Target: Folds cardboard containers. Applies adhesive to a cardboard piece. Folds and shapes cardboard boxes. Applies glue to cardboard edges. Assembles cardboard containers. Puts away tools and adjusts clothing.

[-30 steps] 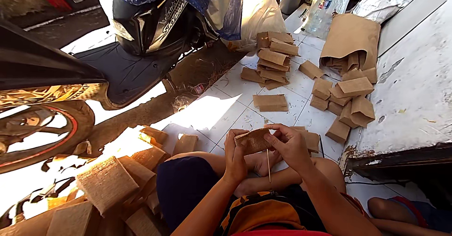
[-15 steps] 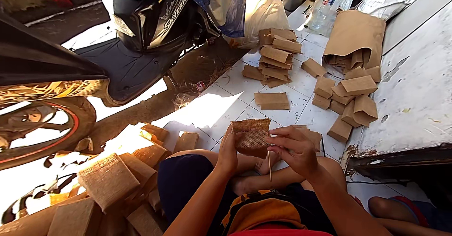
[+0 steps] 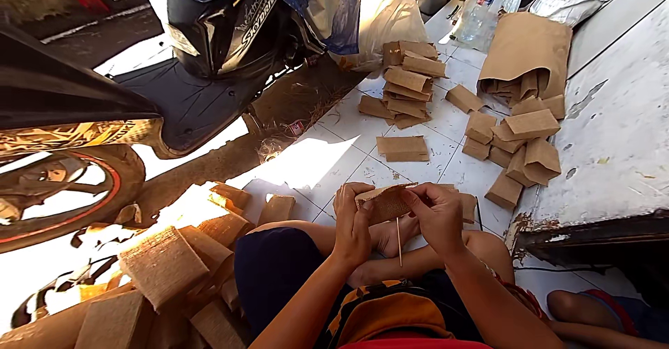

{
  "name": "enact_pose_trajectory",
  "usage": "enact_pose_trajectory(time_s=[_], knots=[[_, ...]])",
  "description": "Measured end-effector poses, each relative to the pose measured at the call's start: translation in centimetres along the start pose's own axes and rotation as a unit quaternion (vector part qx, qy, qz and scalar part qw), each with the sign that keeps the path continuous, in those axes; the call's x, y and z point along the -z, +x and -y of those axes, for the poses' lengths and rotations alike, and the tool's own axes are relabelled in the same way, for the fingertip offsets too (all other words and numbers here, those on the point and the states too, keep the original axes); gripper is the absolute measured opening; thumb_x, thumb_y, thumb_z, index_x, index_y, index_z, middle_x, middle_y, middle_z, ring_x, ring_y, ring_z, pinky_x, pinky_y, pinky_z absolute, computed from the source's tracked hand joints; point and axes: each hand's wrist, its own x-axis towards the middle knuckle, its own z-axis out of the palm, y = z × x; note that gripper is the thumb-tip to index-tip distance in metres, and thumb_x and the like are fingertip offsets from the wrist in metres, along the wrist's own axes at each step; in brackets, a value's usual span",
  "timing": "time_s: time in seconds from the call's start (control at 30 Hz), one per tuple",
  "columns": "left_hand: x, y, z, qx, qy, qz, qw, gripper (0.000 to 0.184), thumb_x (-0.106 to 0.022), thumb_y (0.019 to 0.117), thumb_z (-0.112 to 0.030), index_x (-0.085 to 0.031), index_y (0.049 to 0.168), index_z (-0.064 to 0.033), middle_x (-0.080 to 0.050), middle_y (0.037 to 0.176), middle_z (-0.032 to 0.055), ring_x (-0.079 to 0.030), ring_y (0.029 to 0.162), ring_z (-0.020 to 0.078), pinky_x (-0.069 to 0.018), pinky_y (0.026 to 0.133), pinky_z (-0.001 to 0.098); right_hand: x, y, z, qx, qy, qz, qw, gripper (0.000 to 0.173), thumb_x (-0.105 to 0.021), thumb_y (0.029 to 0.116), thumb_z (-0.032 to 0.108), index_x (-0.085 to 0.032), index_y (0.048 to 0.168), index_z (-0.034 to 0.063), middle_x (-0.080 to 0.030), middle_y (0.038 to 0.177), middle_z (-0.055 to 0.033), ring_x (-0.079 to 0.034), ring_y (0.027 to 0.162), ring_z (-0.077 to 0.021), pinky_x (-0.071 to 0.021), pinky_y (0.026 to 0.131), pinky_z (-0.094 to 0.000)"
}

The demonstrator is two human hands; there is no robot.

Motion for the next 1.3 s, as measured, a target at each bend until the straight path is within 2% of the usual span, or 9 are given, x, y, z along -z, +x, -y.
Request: enact_pose_trajectory(time_s=[0.17, 0.27, 0.33, 0.43, 0.5, 0.63, 0.97, 1.13, 1.3], knots=[[0.5, -0.5, 0.7, 0.01, -0.061, 0.072, 0.995, 0.061, -0.052, 0.0964, -0.055, -0.043, 0.143, -0.0172, -0.046, 0.146, 0.0036, -0.036, 0.143, 0.0186, -0.0239, 0.12, 0.0524, 0.2, 0.1, 0.0, -0.051, 0.026, -0.009, 0.998, 0.009, -0.072, 0.0925, 0.013, -0.073, 0.087, 0.0052, -0.068, 0.071, 0.0027, -0.062, 0.057, -0.0003, -0.0553, 0.054, -0.017], [0.6, -0.2, 0.2, 0.008, -0.102, 0.053, 0.993, 0.063, -0.076, 0.0889, -0.038, -0.046, 0.139, -0.0146, -0.053, 0.137, 0.0036, -0.048, 0.132, 0.0137, -0.0396, 0.112, 0.042, 1.1, 0.7, 0.6, -0.103, 0.032, 0.029, 0.994, 0.006, -0.073, 0.0922, 0.013, -0.072, 0.09, 0.0071, -0.068, 0.072, 0.0027, -0.063, 0.058, -0.002, -0.0554, 0.055, -0.0187], [1.4, 0.4, -0.6, 0.056, -0.165, 0.083, 0.981, 0.057, -0.074, 0.0895, -0.028, -0.045, 0.137, -0.0156, -0.058, 0.128, 0.0012, -0.06, 0.117, 0.011, -0.0536, 0.1, 0.0341, 1.8, 1.2, 0.2, -0.109, 0.068, 0.077, 0.989, 0.019, -0.072, 0.0909, 0.022, -0.069, 0.106, 0.0106, -0.07, 0.091, 0.0015, -0.067, 0.079, -0.0066, -0.0575, 0.071, -0.0244], [2.6, 0.9, -1.3, 0.104, -0.209, 0.136, 0.963, 0.059, -0.072, 0.0894, -0.03, -0.043, 0.14, -0.0193, -0.06, 0.127, -0.0003, -0.063, 0.113, 0.0111, -0.0556, 0.097, 0.0323, 2.8, 2.0, -0.5, -0.1, 0.218, 0.209, 0.948, 0.069, -0.076, 0.0859, 0.049, -0.055, 0.143, 0.0156, -0.058, 0.142, -0.0014, -0.056, 0.128, -0.0154, -0.0496, 0.106, -0.0362], [3.0, 1.0, -1.5, 0.104, -0.199, 0.141, 0.964, 0.058, -0.074, 0.0877, -0.034, -0.049, 0.138, -0.0221, -0.058, 0.131, -0.001, -0.06, 0.118, 0.0123, -0.0544, 0.099, 0.0343, 2.8, 2.2, -0.4, -0.071, 0.275, 0.284, 0.916, 0.089, -0.083, 0.0795, 0.052, -0.047, 0.152, 0.016, -0.051, 0.153, -0.0025, -0.049, 0.139, -0.0176, -0.0457, 0.113, -0.0382], [3.4, 1.0, -1.5, 0.084, -0.174, 0.141, 0.971, 0.051, -0.077, 0.0862, -0.035, -0.06, 0.134, -0.026, -0.057, 0.132, -0.0013, -0.056, 0.123, 0.0162, -0.0516, 0.103, 0.0385, 2.4, 1.6, 0.1, -0.046, 0.302, 0.3, 0.904, 0.062, -0.085, 0.0817, 0.026, -0.062, 0.138, 0.0123, -0.069, 0.127, 0.0005, -0.064, 0.118, -0.0104, -0.0533, 0.105, -0.0317], [4.1, 0.8, -2.8, 0.083, -0.2, 0.157, 0.963, 0.059, -0.079, 0.0863, -0.032, -0.055, 0.14, -0.0246, -0.055, 0.136, -0.001, -0.056, 0.126, 0.016, -0.0506, 0.106, 0.0374, 2.4, 0.9, 0.9, 0.01, 0.326, 0.308, 0.894, 0.058, -0.079, 0.0879, 0.015, -0.061, 0.143, 0.0116, -0.061, 0.143, -0.0067, -0.06, 0.13, -0.0189, -0.0514, 0.109, -0.0358], [1.8, 0.2, -3.4, 0.103, -0.195, 0.074, 0.973, 0.04, -0.049, 0.0973, -0.017, -0.052, 0.137, -0.0181, -0.06, 0.124, -0.0021, -0.063, 0.108, 0.008, -0.0546, 0.093, 0.03, 1.4, 0.2, 1.4, -0.002, 0.337, 0.3, 0.892, 0.052, -0.073, 0.0937, 0.015, -0.059, 0.143, 0.0088, -0.06, 0.144, -0.0087, -0.06, 0.128, -0.0188, -0.0509, 0.109, -0.0363], [0.9, 0.1, -3.1, 0.074, -0.226, 0.039, 0.97, 0.034, -0.043, 0.097, -0.012, -0.056, 0.128, -0.0183, -0.06, 0.117, -0.0041, -0.062, 0.105, 0.0065, -0.0538, 0.091, 0.028, 0.7, -0.6, 1.9, -0.012, 0.333, 0.242, 0.911, 0.038, -0.059, 0.1001, 0.002, -0.064, 0.138, 0.0038, -0.065, 0.138, -0.008, -0.064, 0.123, -0.0148, -0.0526, 0.106, -0.0319]])
